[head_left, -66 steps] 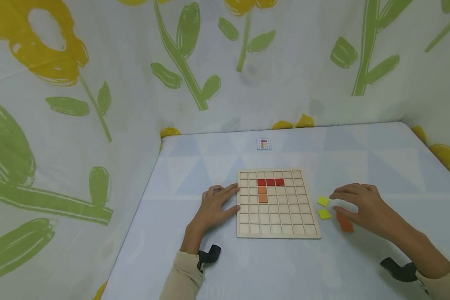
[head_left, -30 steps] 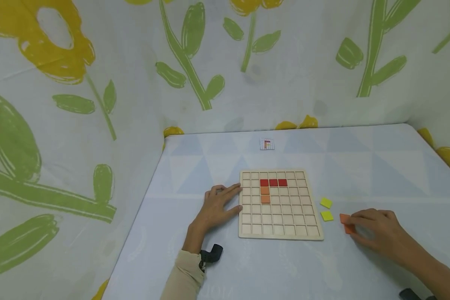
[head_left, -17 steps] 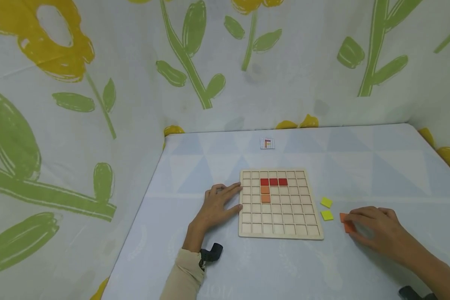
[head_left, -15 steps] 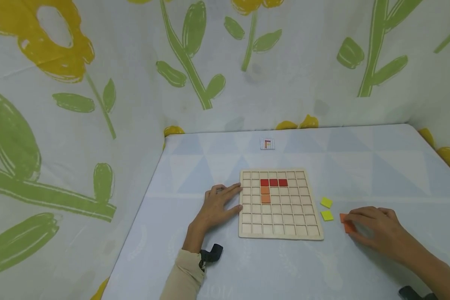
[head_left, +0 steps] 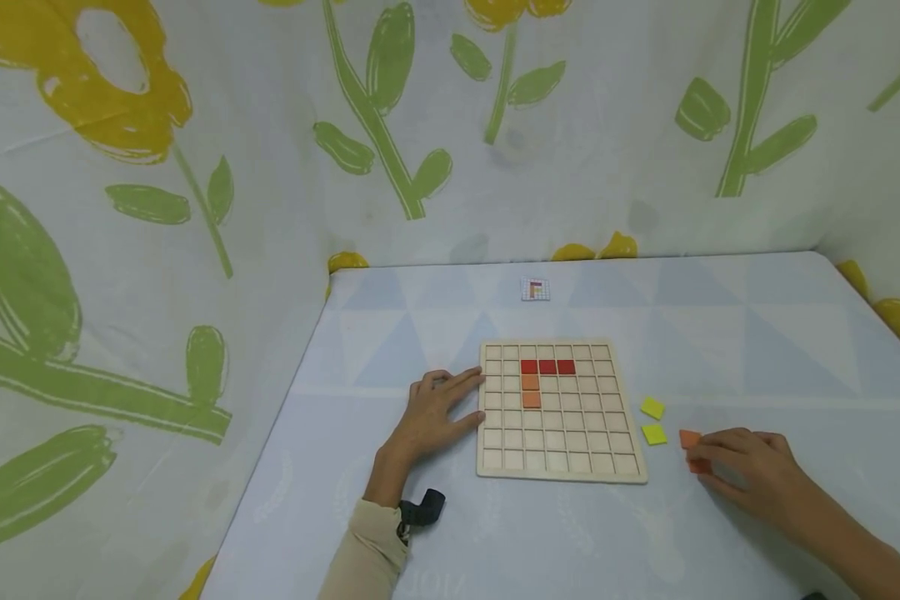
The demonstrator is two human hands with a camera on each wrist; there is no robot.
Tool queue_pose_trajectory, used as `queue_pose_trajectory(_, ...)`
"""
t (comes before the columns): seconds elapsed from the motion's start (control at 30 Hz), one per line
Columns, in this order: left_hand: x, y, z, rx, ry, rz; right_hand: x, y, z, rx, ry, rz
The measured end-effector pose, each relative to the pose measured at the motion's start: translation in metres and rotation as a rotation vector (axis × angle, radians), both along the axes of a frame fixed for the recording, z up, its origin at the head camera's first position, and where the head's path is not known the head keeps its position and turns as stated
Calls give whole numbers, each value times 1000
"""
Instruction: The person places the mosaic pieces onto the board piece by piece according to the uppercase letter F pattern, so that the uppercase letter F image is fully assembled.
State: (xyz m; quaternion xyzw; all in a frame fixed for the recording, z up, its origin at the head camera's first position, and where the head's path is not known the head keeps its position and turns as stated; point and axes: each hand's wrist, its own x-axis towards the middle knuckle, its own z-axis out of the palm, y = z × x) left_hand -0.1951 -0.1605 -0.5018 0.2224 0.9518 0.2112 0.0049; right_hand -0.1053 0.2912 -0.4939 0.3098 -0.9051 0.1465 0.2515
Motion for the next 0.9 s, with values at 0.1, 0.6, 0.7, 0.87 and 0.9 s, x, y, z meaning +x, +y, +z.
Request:
queue_pose_trajectory(0.1,0,0,0,-5,5,2,3,-2,1,9,-7,-10)
queue_pose_trajectory(0.6,0,-1,-5,14,19,-5,6,-2,7,-14,-30,1)
queue_pose_trajectory(0.7,-1,-1,-5,17,28,-5,2,-6,14,-50,1,31)
queue_pose_trajectory(0.87,0,-1,-3,27,26,-7,-8,-18,28,-75,-28,76)
queue_pose_trajectory(0.9,1,-1,-3,29,22,-8,-10,-21,31,-74,-40,79)
